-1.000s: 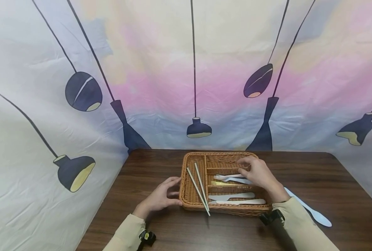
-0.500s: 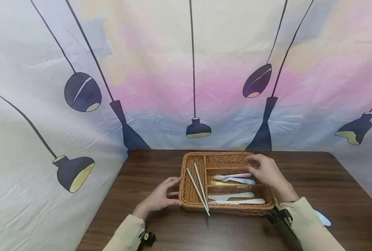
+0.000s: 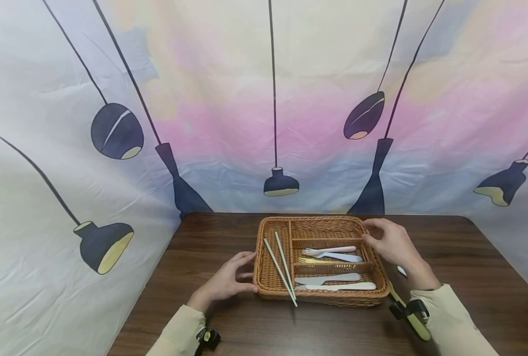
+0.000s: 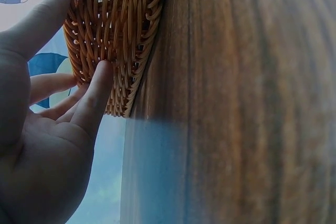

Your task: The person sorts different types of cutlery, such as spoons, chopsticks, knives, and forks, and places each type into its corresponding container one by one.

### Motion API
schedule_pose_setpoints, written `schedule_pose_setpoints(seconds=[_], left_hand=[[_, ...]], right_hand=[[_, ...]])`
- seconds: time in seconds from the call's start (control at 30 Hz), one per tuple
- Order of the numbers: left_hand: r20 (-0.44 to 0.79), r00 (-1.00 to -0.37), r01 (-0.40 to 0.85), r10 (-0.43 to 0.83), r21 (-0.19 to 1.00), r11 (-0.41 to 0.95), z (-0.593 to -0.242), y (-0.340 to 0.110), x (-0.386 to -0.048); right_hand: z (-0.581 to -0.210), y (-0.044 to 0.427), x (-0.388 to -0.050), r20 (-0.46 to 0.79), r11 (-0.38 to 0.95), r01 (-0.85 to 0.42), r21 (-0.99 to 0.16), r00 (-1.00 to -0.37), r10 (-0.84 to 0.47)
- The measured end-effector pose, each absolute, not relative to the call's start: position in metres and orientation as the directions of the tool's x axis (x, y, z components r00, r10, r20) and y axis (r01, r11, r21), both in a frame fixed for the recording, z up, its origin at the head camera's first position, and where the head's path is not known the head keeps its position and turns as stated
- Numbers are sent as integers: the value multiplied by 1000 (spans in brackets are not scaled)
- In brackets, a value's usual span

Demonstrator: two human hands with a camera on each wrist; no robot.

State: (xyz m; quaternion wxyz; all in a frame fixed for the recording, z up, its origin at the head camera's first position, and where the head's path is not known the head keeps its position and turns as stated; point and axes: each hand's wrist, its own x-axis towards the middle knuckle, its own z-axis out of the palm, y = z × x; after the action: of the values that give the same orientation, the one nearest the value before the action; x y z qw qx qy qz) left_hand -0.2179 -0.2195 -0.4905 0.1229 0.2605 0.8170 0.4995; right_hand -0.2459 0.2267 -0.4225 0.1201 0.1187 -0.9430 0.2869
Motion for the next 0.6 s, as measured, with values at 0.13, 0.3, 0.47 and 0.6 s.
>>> schedule_pose_setpoints(seconds=[0.13, 0.3, 0.47, 0.6], left_hand=[[43, -837, 291, 546, 879, 377, -491, -220, -219], [40, -835, 290, 549, 880, 377, -492, -221, -219], [52, -832, 299, 553, 882, 366, -493, -221, -220], [53, -832, 298, 551, 883, 364, -494, -221, -221]], right_hand=[[-422, 234, -243, 303, 817, -280, -504, -943, -136], [-424, 246, -237, 265, 825, -233, -516, -959, -105], [-427, 261, -231, 220, 829, -185, -527, -972, -77], [-434, 273, -227, 194, 839, -152, -523, -979, -57]])
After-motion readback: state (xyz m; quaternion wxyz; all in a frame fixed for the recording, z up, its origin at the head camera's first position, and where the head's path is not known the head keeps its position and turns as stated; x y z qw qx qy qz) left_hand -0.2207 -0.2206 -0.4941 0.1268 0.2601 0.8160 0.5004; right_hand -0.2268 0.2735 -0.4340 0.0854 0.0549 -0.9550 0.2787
